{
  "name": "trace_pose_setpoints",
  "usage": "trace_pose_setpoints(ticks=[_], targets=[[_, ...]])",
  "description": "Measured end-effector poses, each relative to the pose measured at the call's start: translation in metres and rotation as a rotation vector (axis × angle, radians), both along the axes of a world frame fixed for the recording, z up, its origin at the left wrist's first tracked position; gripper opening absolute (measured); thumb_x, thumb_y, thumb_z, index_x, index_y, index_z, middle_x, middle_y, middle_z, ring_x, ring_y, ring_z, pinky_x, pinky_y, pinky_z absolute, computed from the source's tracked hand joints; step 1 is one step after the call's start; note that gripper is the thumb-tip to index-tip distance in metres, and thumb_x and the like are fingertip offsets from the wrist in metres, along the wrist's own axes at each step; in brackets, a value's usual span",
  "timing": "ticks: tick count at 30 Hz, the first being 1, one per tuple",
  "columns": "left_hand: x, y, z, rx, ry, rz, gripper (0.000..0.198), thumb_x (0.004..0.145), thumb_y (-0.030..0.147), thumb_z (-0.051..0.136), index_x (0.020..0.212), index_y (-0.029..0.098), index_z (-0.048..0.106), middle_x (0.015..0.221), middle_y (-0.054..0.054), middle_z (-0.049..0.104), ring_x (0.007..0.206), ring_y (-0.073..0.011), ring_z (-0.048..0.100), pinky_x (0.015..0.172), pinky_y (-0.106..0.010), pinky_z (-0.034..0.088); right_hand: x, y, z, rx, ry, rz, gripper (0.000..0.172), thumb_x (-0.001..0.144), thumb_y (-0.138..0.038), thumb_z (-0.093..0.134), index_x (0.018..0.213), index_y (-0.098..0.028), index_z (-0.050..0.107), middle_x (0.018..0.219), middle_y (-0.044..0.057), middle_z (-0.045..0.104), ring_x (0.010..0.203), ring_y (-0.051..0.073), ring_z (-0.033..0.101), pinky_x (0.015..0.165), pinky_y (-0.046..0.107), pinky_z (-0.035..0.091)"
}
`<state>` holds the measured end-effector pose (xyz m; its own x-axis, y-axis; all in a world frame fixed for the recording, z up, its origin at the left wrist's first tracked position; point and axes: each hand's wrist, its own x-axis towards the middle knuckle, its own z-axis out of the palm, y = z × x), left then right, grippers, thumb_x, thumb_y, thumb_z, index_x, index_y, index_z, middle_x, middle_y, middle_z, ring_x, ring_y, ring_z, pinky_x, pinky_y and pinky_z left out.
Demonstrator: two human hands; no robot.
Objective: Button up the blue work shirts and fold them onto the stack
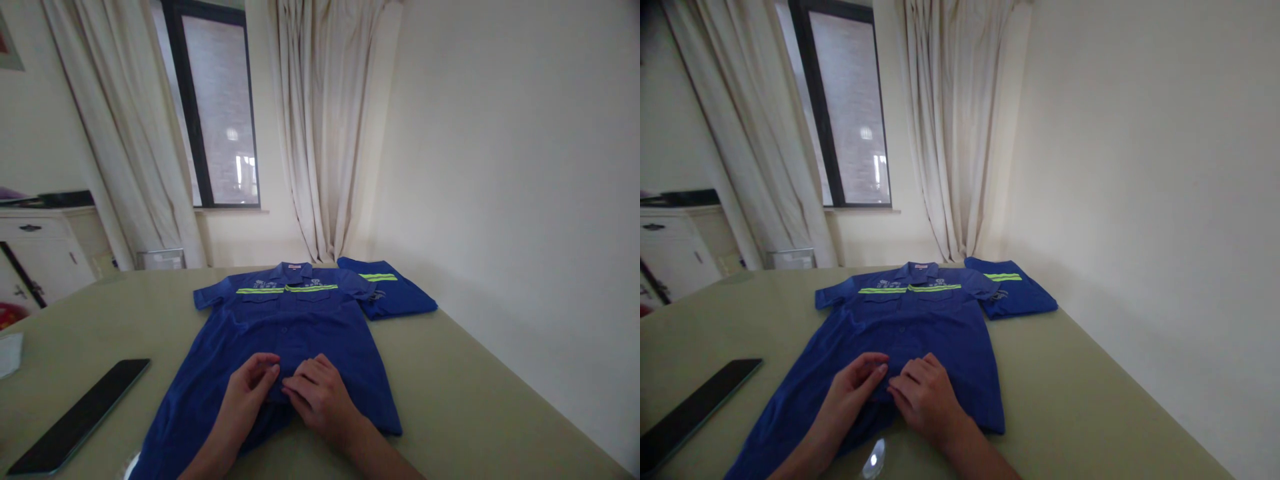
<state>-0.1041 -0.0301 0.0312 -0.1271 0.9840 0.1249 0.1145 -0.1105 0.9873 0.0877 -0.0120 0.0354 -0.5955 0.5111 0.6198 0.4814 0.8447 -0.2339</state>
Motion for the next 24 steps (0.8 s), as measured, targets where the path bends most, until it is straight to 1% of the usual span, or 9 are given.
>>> trace_pose_setpoints(ticks=[2,4,8,14,18,24], targets=[[0.003,-0.003,0.000,0.079,0.066,-0.022,0.038,0.080,0.055,0.072,0.096,0.020,0.072,0.080,-0.002,0.076,0.076,-0.0206,0.071,0.069,-0.027,0.056,0.001,0.001,0.000,-0.022,0.001,0.001,0.015,0.103,-0.030,0.055,0.097,-0.023,0.067,0.091,0.002,0.068,0.084,0.016,0.061,0.080,0.032,0.035],[0.007,-0.008,-0.001,0.130,0.152,-0.029,0.031,0.086,0.051,0.068,0.095,0.022,0.073,0.085,-0.003,0.077,0.081,-0.0211,0.072,0.075,-0.028,0.057,0.001,0.001,0.001,-0.074,0.001,0.003,0.016,0.103,-0.031,0.056,0.093,-0.022,0.066,0.091,0.001,0.068,0.085,0.015,0.061,0.081,0.031,0.036],[0.012,-0.018,-0.004,0.181,0.285,-0.025,0.026,0.093,0.047,0.061,0.096,0.025,0.074,0.092,-0.002,0.077,0.083,-0.0199,0.073,0.079,-0.027,0.057,0.002,0.001,0.001,-0.156,0.007,-0.021,0.017,0.103,-0.032,0.057,0.093,-0.023,0.068,0.090,0.000,0.068,0.084,0.015,0.060,0.081,0.030,0.036],[0.010,-0.016,-0.002,0.165,0.275,0.006,0.026,0.090,0.049,0.064,0.093,0.025,0.074,0.088,-0.001,0.078,0.081,-0.0204,0.073,0.076,-0.026,0.058,0.000,0.000,0.002,-0.220,0.033,-0.092,0.016,0.100,-0.033,0.063,0.090,-0.023,0.071,0.090,0.000,0.070,0.083,0.015,0.060,0.080,0.030,0.035],[0.011,-0.016,-0.001,0.138,0.252,0.018,0.025,0.089,0.048,0.066,0.091,0.025,0.075,0.087,-0.001,0.079,0.082,-0.0220,0.074,0.076,-0.027,0.058,0.001,0.001,0.005,-0.275,0.021,-0.116,0.011,0.096,-0.031,0.069,0.088,-0.023,0.072,0.090,-0.001,0.070,0.084,0.015,0.061,0.080,0.029,0.036],[0.011,-0.018,-0.007,0.136,0.339,0.036,0.023,0.088,0.050,0.067,0.089,0.029,0.077,0.087,0.000,0.079,0.078,-0.0222,0.074,0.074,-0.026,0.059,0.002,0.001,0.005,-0.336,0.043,-0.101,0.007,0.093,-0.029,0.073,0.088,-0.024,0.073,0.089,-0.002,0.071,0.084,0.014,0.062,0.080,0.028,0.036]])
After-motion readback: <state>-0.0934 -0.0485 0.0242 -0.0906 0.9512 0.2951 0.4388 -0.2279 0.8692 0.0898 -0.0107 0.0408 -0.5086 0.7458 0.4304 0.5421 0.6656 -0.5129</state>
